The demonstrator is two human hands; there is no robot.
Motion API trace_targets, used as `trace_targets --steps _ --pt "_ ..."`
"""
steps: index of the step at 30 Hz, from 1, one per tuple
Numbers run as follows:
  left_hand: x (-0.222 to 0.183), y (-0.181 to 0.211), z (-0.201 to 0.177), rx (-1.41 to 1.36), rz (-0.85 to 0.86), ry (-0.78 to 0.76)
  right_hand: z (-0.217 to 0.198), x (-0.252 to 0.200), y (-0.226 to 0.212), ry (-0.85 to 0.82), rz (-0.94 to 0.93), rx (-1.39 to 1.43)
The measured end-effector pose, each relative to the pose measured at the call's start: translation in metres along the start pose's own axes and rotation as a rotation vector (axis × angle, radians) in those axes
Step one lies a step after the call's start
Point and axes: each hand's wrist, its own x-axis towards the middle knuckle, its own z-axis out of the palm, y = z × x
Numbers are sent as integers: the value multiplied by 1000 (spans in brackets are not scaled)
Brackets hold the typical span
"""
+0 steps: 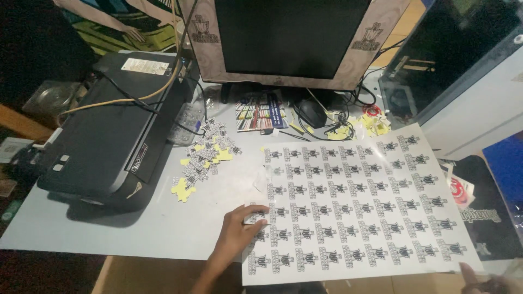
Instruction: The person uses scissors to cut individual stickers from a printed sheet. They repeatedly trim around the printed shapes, occasionally repositioning the sheet, and accumulate cut pieces on the desk.
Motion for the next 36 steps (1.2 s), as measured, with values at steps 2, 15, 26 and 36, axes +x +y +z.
trace_targets --steps 2,15,26,36 --pt "-7 5 6 7 -129 -8 11 6 1 -103 -102 -179" --pt "-19 11 21 -184 -87 80 403 143 188 674 16 -424" --pt "-21 15 19 -238 -138 131 344 229 242 -212 481 -758" --pt "-20 10 18 -371 -165 98 461 238 251 -341 218 -794"
